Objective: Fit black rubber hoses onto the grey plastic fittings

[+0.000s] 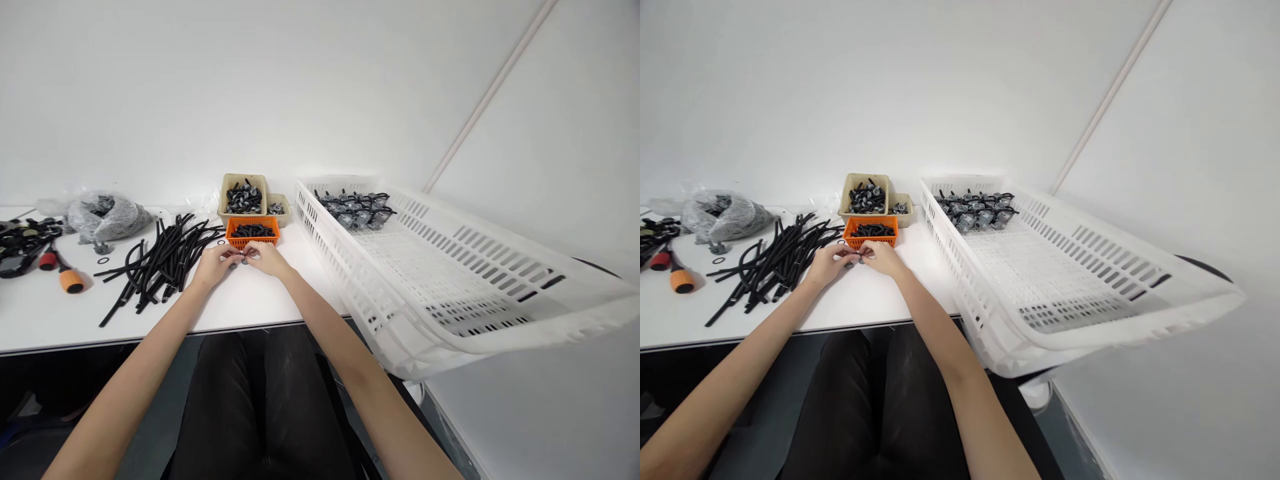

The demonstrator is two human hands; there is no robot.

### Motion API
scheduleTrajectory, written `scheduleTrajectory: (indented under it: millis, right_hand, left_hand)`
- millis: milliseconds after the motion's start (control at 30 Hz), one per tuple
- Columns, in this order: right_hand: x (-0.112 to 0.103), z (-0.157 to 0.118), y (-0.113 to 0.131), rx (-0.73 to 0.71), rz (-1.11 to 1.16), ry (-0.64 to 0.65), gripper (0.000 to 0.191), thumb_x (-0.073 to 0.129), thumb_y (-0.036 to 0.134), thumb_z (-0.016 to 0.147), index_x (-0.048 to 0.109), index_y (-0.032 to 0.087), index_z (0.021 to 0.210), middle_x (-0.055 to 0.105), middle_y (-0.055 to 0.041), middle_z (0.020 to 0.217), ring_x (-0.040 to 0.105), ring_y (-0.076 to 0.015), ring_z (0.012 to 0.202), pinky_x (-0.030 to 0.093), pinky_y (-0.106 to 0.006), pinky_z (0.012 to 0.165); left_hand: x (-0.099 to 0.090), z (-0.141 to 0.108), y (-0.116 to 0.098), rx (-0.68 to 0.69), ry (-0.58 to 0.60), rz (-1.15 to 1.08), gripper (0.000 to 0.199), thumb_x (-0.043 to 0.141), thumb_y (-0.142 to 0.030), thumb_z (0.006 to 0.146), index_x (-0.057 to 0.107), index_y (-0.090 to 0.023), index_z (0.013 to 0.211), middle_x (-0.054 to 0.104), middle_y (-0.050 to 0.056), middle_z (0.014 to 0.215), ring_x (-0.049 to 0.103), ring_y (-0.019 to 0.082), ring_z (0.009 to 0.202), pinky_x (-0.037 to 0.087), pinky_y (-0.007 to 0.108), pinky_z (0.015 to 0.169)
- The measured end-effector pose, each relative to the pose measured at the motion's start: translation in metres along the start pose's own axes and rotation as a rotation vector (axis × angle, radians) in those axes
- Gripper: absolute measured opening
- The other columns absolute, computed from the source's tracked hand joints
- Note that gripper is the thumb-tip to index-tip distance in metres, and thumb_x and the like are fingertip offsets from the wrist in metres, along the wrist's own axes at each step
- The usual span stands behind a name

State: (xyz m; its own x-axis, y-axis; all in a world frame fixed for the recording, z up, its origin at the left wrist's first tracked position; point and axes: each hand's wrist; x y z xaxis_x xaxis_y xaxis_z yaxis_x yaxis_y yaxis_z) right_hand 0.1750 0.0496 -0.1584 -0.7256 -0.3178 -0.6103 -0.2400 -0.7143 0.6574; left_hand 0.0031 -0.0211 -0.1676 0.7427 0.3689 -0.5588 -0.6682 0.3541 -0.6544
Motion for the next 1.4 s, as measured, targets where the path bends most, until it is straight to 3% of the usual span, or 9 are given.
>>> scheduleTrajectory:
  millis: [267, 467, 633, 1000, 1400]
  right_hand:
    - [-0.0013, 0.0021, -0.0004, -0.022, -0.116, 0.001, 0.016, 0.064, 0.011, 0.072, 0.069, 0.016, 0.086, 0.069, -0.0020, 0.080, 0.061, -0.0133, 0.072, 0.048, -0.024, 0.071]
    - [-0.0033, 0.0022, 0.0043, -0.053, -0.167, -0.009, 0.020, 0.063, 0.009, 0.070, 0.072, 0.015, 0.086, 0.070, -0.0042, 0.082, 0.062, -0.0167, 0.079, 0.046, -0.025, 0.072]
    - [-0.0031, 0.0028, 0.0029, -0.063, -0.163, -0.004, 0.022, 0.062, 0.007, 0.069, 0.073, 0.014, 0.087, 0.070, -0.0055, 0.083, 0.061, -0.0160, 0.075, 0.045, -0.025, 0.068]
    - [-0.0034, 0.0035, 0.0049, -0.054, -0.181, 0.011, 0.025, 0.062, 0.006, 0.070, 0.075, 0.016, 0.089, 0.072, -0.0049, 0.084, 0.063, -0.0175, 0.080, 0.047, -0.027, 0.074]
    - [0.0005, 0.0021, 0.0022, -0.025, -0.109, -0.017, 0.021, 0.059, 0.013, 0.078, 0.070, 0.014, 0.096, 0.072, -0.0069, 0.091, 0.066, -0.0162, 0.079, 0.050, -0.027, 0.075]
  left_hand:
    - [0.0005, 0.0004, 0.0028, -0.034, -0.018, 0.011, 0.018, 0.065, -0.038, 0.077, 0.073, -0.022, 0.080, 0.075, 0.003, 0.078, 0.068, 0.021, 0.073, 0.051, 0.032, 0.073]
    - [0.0002, -0.0006, -0.0005, -0.040, -0.025, 0.009, 0.022, 0.067, -0.038, 0.077, 0.072, -0.020, 0.089, 0.075, 0.005, 0.083, 0.068, 0.021, 0.076, 0.051, 0.031, 0.076]
    - [-0.0003, -0.0013, 0.0006, -0.016, 0.008, 0.028, 0.021, 0.065, -0.041, 0.078, 0.072, -0.022, 0.086, 0.075, 0.003, 0.082, 0.068, 0.020, 0.076, 0.051, 0.030, 0.075]
    - [0.0011, -0.0014, 0.0025, 0.011, 0.010, 0.004, 0.027, 0.064, -0.046, 0.078, 0.071, -0.023, 0.090, 0.075, 0.003, 0.084, 0.069, 0.021, 0.077, 0.053, 0.031, 0.076]
    - [-0.0011, 0.0008, -0.0001, 0.119, -0.032, 0.063, 0.021, 0.063, -0.035, 0.081, 0.069, -0.021, 0.094, 0.075, 0.004, 0.089, 0.069, 0.020, 0.079, 0.052, 0.032, 0.078]
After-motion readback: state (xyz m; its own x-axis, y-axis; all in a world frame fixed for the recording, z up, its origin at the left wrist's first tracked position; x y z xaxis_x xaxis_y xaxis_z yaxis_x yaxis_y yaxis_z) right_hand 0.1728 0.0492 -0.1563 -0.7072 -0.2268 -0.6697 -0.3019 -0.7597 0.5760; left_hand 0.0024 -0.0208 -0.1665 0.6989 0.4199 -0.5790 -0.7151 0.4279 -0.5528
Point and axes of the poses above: each hand's wrist, its own z-axis towards the middle knuckle, its own x-axis out of the palm, y = z × x
